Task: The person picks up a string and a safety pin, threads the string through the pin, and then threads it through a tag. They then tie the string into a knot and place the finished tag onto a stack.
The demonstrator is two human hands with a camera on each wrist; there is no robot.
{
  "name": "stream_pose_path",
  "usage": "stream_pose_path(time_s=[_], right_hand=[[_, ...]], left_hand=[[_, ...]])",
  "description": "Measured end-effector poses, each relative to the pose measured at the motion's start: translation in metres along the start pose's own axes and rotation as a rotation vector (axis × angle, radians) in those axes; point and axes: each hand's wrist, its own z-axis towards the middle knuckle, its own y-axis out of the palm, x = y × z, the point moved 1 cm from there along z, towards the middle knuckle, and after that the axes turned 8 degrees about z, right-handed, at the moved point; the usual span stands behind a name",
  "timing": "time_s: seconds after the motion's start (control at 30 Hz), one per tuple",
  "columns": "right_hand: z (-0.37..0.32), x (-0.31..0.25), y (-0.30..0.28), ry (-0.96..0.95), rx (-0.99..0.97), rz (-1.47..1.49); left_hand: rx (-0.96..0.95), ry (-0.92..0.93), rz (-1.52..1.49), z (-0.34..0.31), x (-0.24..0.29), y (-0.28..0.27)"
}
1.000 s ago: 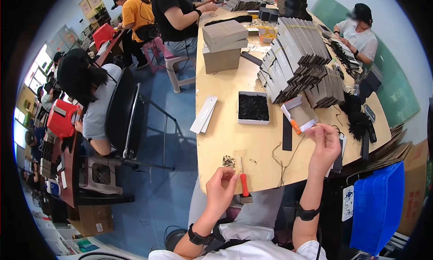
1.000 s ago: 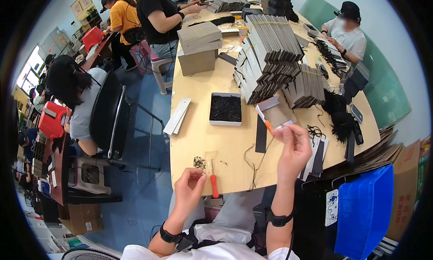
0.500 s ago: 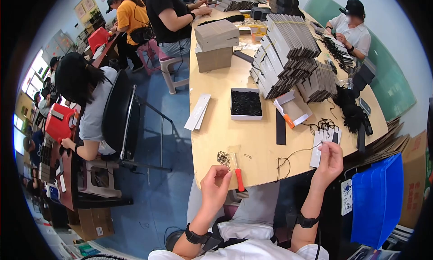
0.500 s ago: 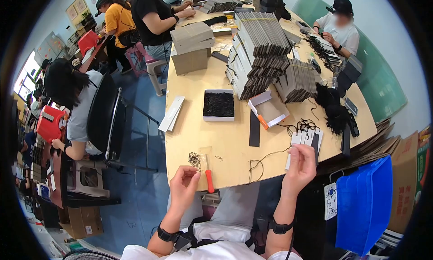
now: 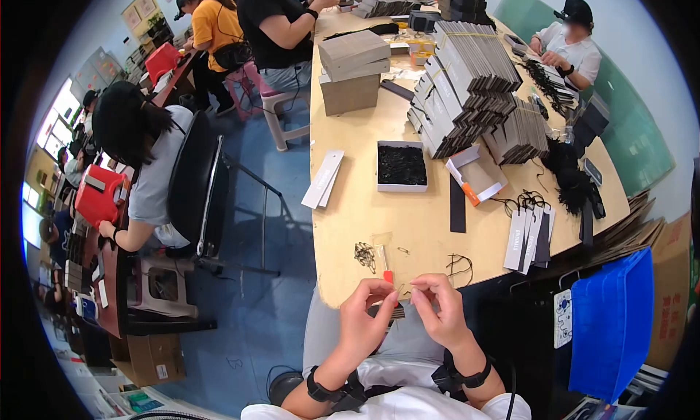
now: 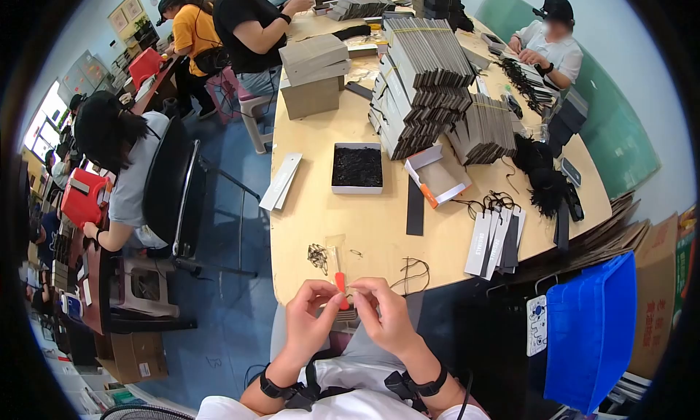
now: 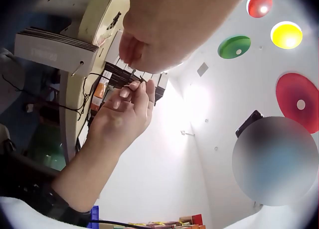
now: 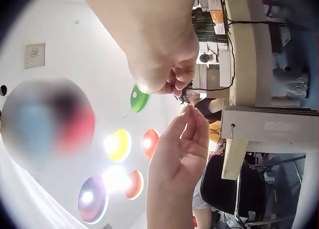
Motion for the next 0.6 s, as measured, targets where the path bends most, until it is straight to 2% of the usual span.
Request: stream_pose_path(time_s=[0.47,0.6], right_hand=[[0.001,0.011,0.0,-0.029,0.022,-0.105],[0.0,0.017,-0.003,0.152,-0.02,0.093]], left_hand=[[-0.032,-0.002,0.04,-0.002,0.004,0.0],[-0.044,0.02,0.126,-0.003,0.005,0.0]])
